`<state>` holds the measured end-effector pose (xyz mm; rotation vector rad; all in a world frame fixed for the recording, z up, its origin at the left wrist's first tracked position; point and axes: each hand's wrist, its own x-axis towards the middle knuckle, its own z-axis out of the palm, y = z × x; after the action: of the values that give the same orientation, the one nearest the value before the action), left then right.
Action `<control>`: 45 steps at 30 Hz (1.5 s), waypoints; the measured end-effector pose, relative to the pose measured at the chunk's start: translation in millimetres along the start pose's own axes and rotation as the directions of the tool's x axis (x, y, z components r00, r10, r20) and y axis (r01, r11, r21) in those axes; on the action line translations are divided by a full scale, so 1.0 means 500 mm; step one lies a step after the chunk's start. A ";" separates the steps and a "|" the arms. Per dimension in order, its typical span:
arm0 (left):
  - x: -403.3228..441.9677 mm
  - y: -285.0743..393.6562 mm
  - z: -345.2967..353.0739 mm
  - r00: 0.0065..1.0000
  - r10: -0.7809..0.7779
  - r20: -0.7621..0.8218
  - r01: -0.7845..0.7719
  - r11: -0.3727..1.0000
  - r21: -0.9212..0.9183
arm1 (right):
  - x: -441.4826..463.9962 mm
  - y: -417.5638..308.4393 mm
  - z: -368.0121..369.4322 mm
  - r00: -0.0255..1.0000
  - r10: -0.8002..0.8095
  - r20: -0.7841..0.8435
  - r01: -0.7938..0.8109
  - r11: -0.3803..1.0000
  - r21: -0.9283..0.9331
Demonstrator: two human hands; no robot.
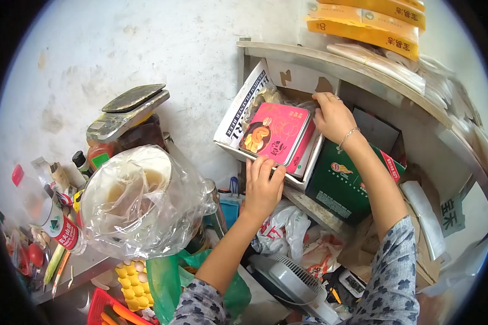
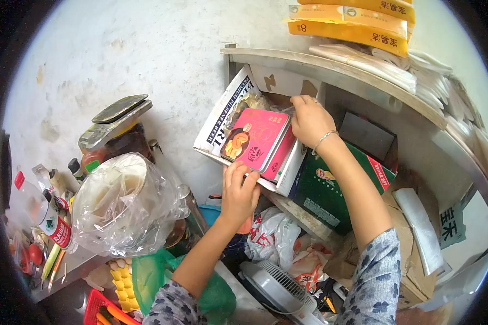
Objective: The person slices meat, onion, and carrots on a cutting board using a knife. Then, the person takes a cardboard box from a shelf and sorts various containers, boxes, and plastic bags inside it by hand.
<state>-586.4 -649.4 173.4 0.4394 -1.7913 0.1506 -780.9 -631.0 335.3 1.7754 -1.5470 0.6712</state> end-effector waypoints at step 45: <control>-0.151 0.028 0.150 0.473 -0.725 0.501 0.795 0.106 -0.597 | -0.008 -0.034 0.067 0.942 0.129 0.309 -0.068 0.977 -0.202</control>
<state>-644.1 -644.7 82.9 0.6693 -1.2645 -1.4327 -766.8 -653.5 308.3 1.7325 -1.8603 0.2755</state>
